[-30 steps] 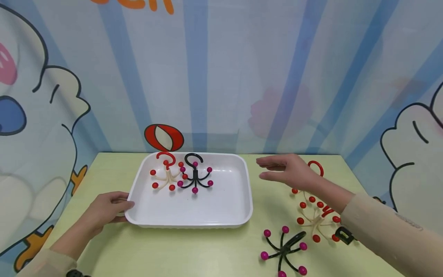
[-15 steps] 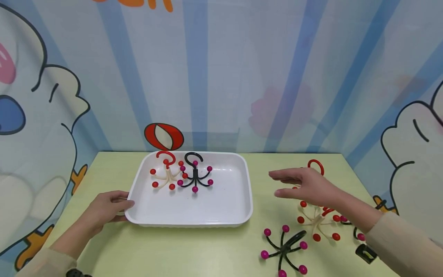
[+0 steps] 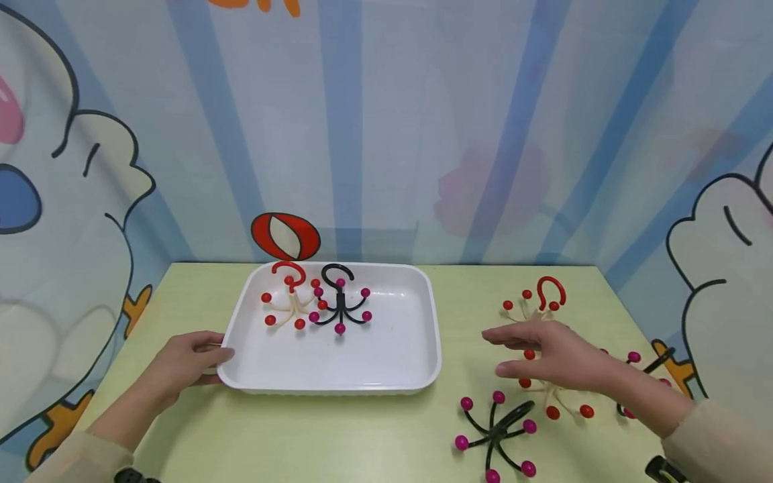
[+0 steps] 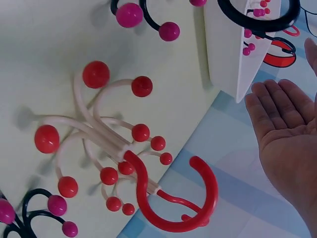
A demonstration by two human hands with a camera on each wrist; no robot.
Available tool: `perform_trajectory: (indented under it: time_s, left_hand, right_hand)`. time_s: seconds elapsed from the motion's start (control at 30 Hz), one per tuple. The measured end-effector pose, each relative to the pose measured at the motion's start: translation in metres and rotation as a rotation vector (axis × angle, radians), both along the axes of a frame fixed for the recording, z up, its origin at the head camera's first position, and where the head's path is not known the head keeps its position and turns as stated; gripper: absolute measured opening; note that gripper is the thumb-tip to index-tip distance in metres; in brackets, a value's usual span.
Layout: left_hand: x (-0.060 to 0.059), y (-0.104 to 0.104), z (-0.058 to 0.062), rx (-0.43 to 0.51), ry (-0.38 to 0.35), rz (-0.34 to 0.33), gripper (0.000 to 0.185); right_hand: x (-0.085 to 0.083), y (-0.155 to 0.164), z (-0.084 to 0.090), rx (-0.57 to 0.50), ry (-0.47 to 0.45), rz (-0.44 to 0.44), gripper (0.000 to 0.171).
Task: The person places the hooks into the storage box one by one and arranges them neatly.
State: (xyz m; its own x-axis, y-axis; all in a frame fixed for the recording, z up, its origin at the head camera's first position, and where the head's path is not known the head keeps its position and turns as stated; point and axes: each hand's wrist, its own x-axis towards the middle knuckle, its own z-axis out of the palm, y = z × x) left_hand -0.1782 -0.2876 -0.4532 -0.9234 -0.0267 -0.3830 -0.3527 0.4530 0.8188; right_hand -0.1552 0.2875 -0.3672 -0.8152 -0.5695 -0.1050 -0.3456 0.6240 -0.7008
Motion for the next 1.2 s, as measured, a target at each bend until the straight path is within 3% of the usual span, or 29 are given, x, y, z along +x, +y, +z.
perform_trajectory:
  time_s: [0.33,0.53,0.8,1.2]
  left_hand:
    - [0.001,-0.002,0.0,0.004,0.015,-0.006,0.059]
    - [0.003,-0.001,0.001,0.011,0.027,-0.008,0.058]
    - [0.004,-0.001,0.002,0.021,0.033,-0.007,0.057]
    - [0.002,-0.002,-0.001,0.013,0.038,-0.006,0.056]
  right_hand:
    - [0.016,0.014,-0.008,-0.135,-0.202,0.024,0.057]
    - [0.022,0.022,-0.011,-0.14,-0.291,0.048,0.059]
    - [0.028,0.028,-0.021,-0.172,-0.341,0.053,0.06]
    - [0.031,0.03,-0.033,-0.147,-0.343,-0.022,0.035]
